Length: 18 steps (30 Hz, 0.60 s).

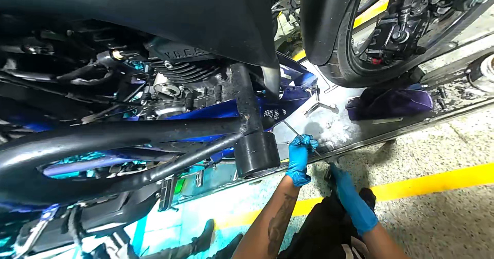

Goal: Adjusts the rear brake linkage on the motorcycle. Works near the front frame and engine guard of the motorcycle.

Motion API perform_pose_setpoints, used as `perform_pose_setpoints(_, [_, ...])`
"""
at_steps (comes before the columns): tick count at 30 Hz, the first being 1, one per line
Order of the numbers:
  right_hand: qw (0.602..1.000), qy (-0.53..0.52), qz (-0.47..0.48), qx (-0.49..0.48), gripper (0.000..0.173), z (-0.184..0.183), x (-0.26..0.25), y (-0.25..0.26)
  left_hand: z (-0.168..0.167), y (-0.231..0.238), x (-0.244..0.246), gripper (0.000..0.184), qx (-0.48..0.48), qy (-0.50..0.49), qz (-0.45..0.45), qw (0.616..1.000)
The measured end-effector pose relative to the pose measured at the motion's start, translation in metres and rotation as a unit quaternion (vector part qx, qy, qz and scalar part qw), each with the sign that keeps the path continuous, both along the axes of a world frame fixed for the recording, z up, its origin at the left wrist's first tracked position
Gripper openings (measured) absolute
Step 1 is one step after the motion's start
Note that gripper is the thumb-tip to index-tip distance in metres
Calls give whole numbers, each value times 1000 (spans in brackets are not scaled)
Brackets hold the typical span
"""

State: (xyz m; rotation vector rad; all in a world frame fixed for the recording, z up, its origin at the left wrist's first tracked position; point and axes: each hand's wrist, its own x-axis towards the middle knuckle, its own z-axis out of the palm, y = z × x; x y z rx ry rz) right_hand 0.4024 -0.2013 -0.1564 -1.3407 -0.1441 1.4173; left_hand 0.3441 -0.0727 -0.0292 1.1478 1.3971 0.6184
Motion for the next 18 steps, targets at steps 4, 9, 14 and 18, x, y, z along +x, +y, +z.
perform_pose_setpoints(4, [995,64,-42,-67,43,5,-2,-5,0,2,-1,23,6,8,6,1000])
perform_pose_setpoints(9, [883,-460,-4,95,50,-22,-7,-23,2,2,3,23,5,-7,15,1000])
perform_pose_setpoints(14, [959,-269,-48,75,26,-9,-8,-1,-2,10,4,26,-12,-26,37,999])
perform_pose_setpoints(18, [937,-345,1,48,24,2,-2,-2,-5,11,4,26,-6,-43,42,998])
